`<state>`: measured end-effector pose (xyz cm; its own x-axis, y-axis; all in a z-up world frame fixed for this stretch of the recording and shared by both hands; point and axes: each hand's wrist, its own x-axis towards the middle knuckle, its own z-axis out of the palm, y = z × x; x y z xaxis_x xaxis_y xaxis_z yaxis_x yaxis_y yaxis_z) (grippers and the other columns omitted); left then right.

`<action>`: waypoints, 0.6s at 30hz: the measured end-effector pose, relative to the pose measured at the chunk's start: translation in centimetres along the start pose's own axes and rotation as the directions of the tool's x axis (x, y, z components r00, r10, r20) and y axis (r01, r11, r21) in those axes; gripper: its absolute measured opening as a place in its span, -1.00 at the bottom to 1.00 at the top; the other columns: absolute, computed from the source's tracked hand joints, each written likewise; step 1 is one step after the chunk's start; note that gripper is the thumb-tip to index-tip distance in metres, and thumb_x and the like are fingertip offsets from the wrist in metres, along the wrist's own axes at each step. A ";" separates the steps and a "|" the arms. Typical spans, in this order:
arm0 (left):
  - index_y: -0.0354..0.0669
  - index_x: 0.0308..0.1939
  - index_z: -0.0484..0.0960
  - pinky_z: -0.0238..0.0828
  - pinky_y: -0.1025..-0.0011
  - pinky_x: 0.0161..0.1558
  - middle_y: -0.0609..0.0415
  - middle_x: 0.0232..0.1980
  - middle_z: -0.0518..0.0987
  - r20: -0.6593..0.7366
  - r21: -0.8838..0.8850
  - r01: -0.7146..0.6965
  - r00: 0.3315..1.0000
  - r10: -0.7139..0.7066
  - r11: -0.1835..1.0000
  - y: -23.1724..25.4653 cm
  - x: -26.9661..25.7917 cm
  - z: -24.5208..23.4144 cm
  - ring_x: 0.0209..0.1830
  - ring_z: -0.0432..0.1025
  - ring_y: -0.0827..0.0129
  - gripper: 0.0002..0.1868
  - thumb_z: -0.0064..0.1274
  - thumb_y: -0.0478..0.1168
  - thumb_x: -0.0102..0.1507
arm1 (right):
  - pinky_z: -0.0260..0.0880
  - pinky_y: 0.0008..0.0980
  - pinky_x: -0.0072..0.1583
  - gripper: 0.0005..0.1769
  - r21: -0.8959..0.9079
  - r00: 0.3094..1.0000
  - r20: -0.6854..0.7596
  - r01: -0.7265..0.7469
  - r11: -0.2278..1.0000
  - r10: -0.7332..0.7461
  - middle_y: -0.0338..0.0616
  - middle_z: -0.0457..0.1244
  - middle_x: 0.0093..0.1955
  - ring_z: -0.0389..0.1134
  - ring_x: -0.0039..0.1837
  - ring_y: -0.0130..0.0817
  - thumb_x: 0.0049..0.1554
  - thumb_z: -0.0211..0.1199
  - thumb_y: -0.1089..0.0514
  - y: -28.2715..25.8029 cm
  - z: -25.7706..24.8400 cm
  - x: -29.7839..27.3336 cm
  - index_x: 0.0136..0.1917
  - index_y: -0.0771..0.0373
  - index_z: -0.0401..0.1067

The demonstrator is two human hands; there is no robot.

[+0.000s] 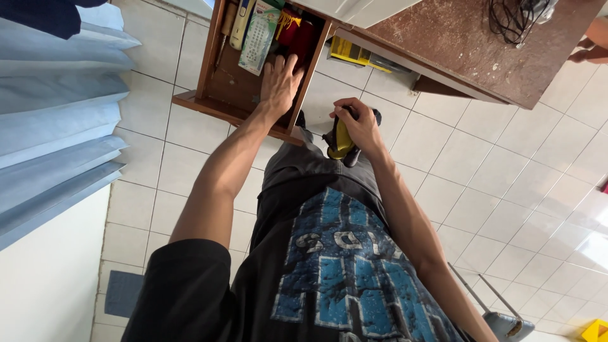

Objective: The person wipes a red cylindrical object with a yellow cloth, then places it into a drawer. They then pick up a black power adapter and wipe it with the same cloth, focusing on the body and cord.

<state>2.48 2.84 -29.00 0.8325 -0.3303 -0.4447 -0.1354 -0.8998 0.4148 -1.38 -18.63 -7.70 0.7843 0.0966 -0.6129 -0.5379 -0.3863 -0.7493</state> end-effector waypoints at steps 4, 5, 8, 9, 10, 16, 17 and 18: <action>0.04 0.27 0.57 -0.17 -0.29 0.48 -0.01 0.67 -0.05 -0.025 0.254 -0.040 0.999 0.048 0.966 0.7 0.0 -1.0 0.60 -0.07 -0.16 -0.65 -0.20 -0.21 0.45 | 0.48 -0.47 -0.14 -0.76 0.014 1.000 0.014 0.006 1.000 -0.006 -0.19 0.45 -0.10 0.37 -0.11 -0.48 0.25 0.13 0.02 0.2 0.2 -0.2 0.09 0.16 0.46; 0.09 0.34 0.51 -0.10 -0.26 0.46 -0.06 0.63 0.01 -0.058 0.260 -0.055 0.996 0.072 0.964 0.8 -0.2 -1.3 0.57 -0.01 -0.17 -0.58 -0.10 -0.30 0.40 | 0.45 -0.48 -0.14 -0.76 0.013 1.000 0.009 0.002 1.000 -0.002 -0.20 0.45 -0.11 0.37 -0.11 -0.49 0.25 0.14 0.01 0.2 0.4 -0.4 0.08 0.15 0.47; 0.06 0.23 0.51 0.16 -0.14 0.29 -0.08 0.40 0.21 -0.237 0.240 -0.119 0.955 0.177 0.964 0.8 -1.0 -3.4 0.35 0.17 -0.08 -0.57 0.10 -0.36 0.30 | 0.43 -0.48 -0.08 -0.77 -0.003 1.000 -0.007 0.004 1.000 -0.004 -0.22 0.45 -0.12 0.37 -0.08 -0.51 0.24 0.15 0.00 -0.1 0.4 -0.1 0.08 0.12 0.47; -0.02 0.05 0.57 0.37 -0.04 0.15 -0.04 0.19 0.34 -0.365 0.218 -0.177 0.897 0.248 0.960 0.9 -1.8 -3.9 0.16 0.30 0.02 -0.69 0.20 -0.35 0.25 | 0.44 -0.47 -0.03 -0.77 -0.013 1.000 -0.016 -0.004 1.000 0.004 -0.23 0.46 -0.12 0.38 -0.06 -0.51 0.24 0.14 -0.01 0.0 0.4 -0.2 0.08 0.10 0.47; -0.02 0.05 0.57 0.37 -0.04 0.15 -0.04 0.19 0.34 -0.363 0.217 -0.176 0.899 0.247 0.960 0.8 -2.4 -4.3 0.16 0.30 0.02 -0.69 0.20 -0.35 0.25 | 0.44 -0.47 -0.03 -0.77 -0.012 1.000 -0.014 -0.007 1.000 0.006 -0.23 0.46 -0.12 0.38 -0.06 -0.51 0.24 0.14 -0.01 -0.1 0.4 -0.2 0.08 0.10 0.47; -0.36 0.16 0.36 0.41 0.22 -0.18 -0.19 -0.04 0.52 -0.619 -0.372 -0.445 0.773 0.139 0.815 1.9 -4.8 -7.4 -0.16 0.48 0.09 -0.65 -0.39 -0.14 0.52 | 0.46 -0.46 -0.03 -0.76 -0.014 1.000 -0.003 -0.012 1.000 0.012 -0.21 0.45 -0.10 0.39 -0.04 -0.48 0.25 0.13 -0.01 -0.4 0.4 -0.2 0.10 0.12 0.46; -0.30 0.03 0.41 0.44 0.32 -0.23 -0.16 -0.07 0.53 -0.600 -0.467 -0.310 0.799 -0.040 0.828 1.7 -4.6 -7.5 -0.23 0.47 0.18 -0.79 -0.29 -0.31 0.40 | 0.46 -0.47 -0.04 -0.75 0.004 1.000 0.003 -0.016 1.000 0.016 -0.20 0.45 -0.10 0.39 -0.05 -0.47 0.25 0.14 0.00 -0.3 0.5 -0.2 0.10 0.13 0.46; -0.23 -0.09 0.46 0.47 0.43 -0.29 -0.13 -0.11 0.54 -0.565 -0.558 -0.176 0.796 -0.216 0.811 1.6 -4.1 -7.7 -0.29 0.46 0.28 -0.82 -0.18 -0.48 0.28 | 0.46 -0.48 -0.06 -0.75 0.020 1.000 0.006 -0.017 1.000 0.017 -0.19 0.45 -0.10 0.39 -0.05 -0.47 0.24 0.14 0.00 -0.4 0.5 -0.1 0.11 0.14 0.46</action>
<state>2.96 4.95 -20.42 0.9957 0.0925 0.0053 0.0431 -0.5128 0.8574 -1.36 -18.07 -7.49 0.7732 0.0954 -0.6269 -0.5573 -0.3692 -0.7437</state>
